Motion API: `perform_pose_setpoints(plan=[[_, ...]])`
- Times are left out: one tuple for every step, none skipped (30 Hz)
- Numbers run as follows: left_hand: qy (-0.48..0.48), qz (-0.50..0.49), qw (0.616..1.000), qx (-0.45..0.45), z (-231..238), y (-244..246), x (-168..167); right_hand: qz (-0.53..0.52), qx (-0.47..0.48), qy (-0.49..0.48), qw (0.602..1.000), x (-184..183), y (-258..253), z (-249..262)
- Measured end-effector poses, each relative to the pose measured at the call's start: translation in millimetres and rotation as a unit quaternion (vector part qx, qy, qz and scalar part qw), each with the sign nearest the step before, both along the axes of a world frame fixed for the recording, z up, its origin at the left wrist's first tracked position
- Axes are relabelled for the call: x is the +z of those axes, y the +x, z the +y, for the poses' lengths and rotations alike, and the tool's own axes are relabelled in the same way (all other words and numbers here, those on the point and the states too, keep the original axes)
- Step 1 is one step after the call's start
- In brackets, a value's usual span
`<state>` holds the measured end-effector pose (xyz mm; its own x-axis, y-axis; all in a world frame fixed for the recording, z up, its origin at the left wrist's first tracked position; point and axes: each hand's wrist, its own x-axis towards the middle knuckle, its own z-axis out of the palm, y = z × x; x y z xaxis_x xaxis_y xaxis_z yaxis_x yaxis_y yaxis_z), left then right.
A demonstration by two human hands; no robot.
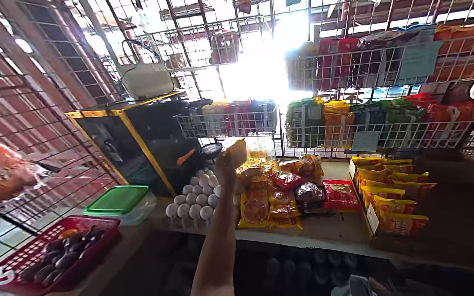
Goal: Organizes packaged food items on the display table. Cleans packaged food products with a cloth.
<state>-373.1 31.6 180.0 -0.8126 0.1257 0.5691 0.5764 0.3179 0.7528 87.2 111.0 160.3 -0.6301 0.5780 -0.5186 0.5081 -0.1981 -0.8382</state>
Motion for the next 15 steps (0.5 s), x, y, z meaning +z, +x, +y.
perform_pose_setpoints(plan=[[0.082,-0.010,0.997,-0.006,-7.8,10.7,1.9,0.155,-0.011,0.035,0.987,-55.0,3.3,7.2],[0.156,-0.024,0.987,-0.025,-14.2,23.6,0.0,0.255,-0.045,0.025,0.966,-96.5,-4.4,14.0],[0.209,-0.054,0.975,-0.049,-19.7,39.6,-5.3,0.313,-0.069,0.006,0.947,-115.2,-14.6,18.7],[0.236,-0.092,0.965,-0.068,-24.9,59.0,-13.7,0.337,-0.053,0.019,0.940,-117.7,-26.3,27.1],[0.244,-0.125,0.959,-0.073,-28.1,80.4,-24.3,0.361,-0.035,0.054,0.930,-117.3,-40.0,37.5],[0.240,-0.152,0.956,-0.076,-30.2,102.8,-36.6,0.383,-0.032,0.100,0.918,-106.8,-55.1,42.2],[0.235,-0.182,0.951,-0.088,-32.5,126.4,-49.3,0.402,-0.039,0.148,0.903,-89.7,-70.0,41.9],[0.234,-0.218,0.942,-0.104,-33.9,148.7,-61.8,0.418,-0.048,0.200,0.885,-69.2,-85.0,38.1],[0.245,-0.261,0.925,-0.127,-34.5,171.1,-71.8,0.442,-0.055,0.262,0.856,-49.5,-99.8,32.1],[0.269,-0.307,0.900,-0.155,-34.6,190.9,-80.9,0.469,-0.051,0.335,0.816,-34.9,-115.1,25.5],[0.300,-0.351,0.870,-0.176,-33.5,208.2,-88.4,0.489,-0.031,0.405,0.772,-27.4,-131.2,19.9],[0.331,-0.387,0.840,-0.189,-32.2,223.4,-93.9,0.484,0.001,0.471,0.738,-26.8,-147.9,14.5],[0.353,-0.416,0.814,-0.200,-31.7,235.9,-97.2,0.444,0.043,0.529,0.721,-31.0,-163.0,7.6],[0.370,-0.433,0.795,-0.209,-31.7,245.3,-100.2,0.372,0.106,0.561,0.732,-38.3,-173.1,-1.1],[0.385,-0.443,0.781,-0.212,-32.2,251.7,-102.8,0.285,0.175,0.568,0.752,-47.4,-179.2,-10.7]])
